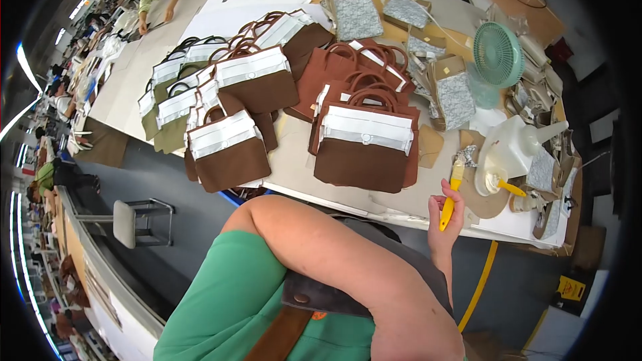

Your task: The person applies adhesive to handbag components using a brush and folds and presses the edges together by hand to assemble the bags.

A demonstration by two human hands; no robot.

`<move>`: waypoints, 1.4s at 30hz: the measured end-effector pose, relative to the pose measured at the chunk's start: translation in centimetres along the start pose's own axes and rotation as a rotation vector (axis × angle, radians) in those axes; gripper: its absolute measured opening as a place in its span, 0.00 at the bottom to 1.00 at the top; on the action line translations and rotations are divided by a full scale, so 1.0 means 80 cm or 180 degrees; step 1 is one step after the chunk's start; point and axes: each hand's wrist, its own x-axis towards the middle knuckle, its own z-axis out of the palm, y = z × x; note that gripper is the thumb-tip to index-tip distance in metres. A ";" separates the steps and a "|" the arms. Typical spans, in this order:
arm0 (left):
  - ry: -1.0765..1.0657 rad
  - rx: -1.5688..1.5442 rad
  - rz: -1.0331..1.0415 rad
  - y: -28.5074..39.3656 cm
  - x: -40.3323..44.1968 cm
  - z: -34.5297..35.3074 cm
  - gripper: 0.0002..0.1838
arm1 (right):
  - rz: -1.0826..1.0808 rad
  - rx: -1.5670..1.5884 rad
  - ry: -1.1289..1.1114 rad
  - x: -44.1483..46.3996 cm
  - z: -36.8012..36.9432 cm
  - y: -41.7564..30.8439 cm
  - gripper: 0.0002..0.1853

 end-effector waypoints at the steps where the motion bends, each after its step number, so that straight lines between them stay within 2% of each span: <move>1: 0.0014 0.0015 0.0015 0.005 -0.002 0.000 0.10 | -0.0007 -0.0034 0.0026 -0.003 0.000 -0.002 0.16; 8: 0.0104 0.0306 -0.0098 0.052 -0.031 -0.006 0.10 | -0.0085 -0.0100 0.0065 0.004 0.027 -0.010 0.15; 14: 0.0116 0.0944 -0.0228 0.140 -0.068 -0.021 0.09 | -0.0286 -0.0272 -0.0038 0.019 0.080 -0.030 0.15; 16: 0.0792 0.1111 -0.0398 0.189 -0.090 -0.025 0.10 | -0.0084 -0.0144 -0.0108 0.027 0.092 -0.022 0.15; 17: 0.0822 0.1868 -0.0464 0.207 -0.112 -0.030 0.12 | -0.0195 -0.0140 -0.0130 0.031 0.100 -0.023 0.15; 19: 0.0970 0.2019 -0.0148 0.261 -0.136 -0.026 0.11 | 0.0273 0.0315 -0.0041 0.038 0.120 -0.030 0.15; 20: 0.0502 0.2165 -0.0084 0.297 -0.147 -0.030 0.11 | 0.0225 0.0300 -0.0046 0.042 0.129 -0.036 0.15; 22: 0.1065 0.2250 0.0634 0.339 -0.151 0.009 0.04 | -0.0446 -0.0032 -0.0205 0.045 0.147 -0.049 0.15; 23: 0.1197 0.2299 0.1430 0.341 -0.149 0.025 0.04 | -0.0421 -0.0051 -0.0192 0.047 0.156 -0.054 0.15; 24: 0.1150 0.2154 0.1795 0.352 -0.146 0.034 0.06 | -0.0440 -0.0048 -0.0190 0.048 0.163 -0.057 0.15; 25: 0.0872 0.2429 0.1203 0.382 -0.160 0.047 0.05 | -0.0429 -0.0090 -0.0218 0.049 0.169 -0.059 0.16; 26: 0.0593 0.2686 0.0610 0.410 -0.175 0.058 0.11 | -0.0417 -0.0137 -0.0247 0.050 0.174 -0.062 0.16; 27: 0.0587 0.2697 0.0623 0.411 -0.174 0.059 0.11 | -0.0433 -0.0147 -0.0249 0.051 0.180 -0.065 0.16; 29: 0.1640 0.3132 0.1505 0.398 -0.168 0.060 0.02 | -0.0434 -0.0209 -0.0292 0.052 0.192 -0.071 0.16; 30: 0.1651 0.3128 0.1521 0.396 -0.167 0.060 0.02 | -0.0430 -0.0227 -0.0295 0.052 0.195 -0.073 0.16; 32: 0.2294 0.3197 0.1966 0.395 -0.170 0.062 0.09 | -0.0485 -0.0181 -0.0297 0.054 0.204 -0.075 0.16; 33: 0.2060 0.3596 0.1502 0.412 -0.188 0.063 0.26 | -0.0482 -0.0194 -0.0307 0.054 0.209 -0.076 0.16; 34: 0.2084 0.3597 0.1515 0.413 -0.191 0.064 0.26 | -0.0491 -0.0151 -0.0278 0.053 0.212 -0.076 0.16; 35: 0.2199 0.3660 0.1518 0.453 -0.202 0.064 0.27 | -0.0500 -0.0116 -0.0256 0.052 0.214 -0.077 0.16; 37: 0.2430 0.3803 0.1549 0.429 -0.200 0.049 0.28 | -0.0494 -0.0247 -0.0267 0.050 0.212 -0.078 0.16; 39: 0.2514 0.3985 0.1570 0.414 -0.197 0.069 0.28 | -0.0587 -0.0292 -0.0218 0.055 0.223 -0.073 0.16; 42: 0.2660 0.4154 0.1651 0.421 -0.218 0.117 0.30 | -0.0367 -0.0108 -0.0169 0.041 0.210 -0.066 0.17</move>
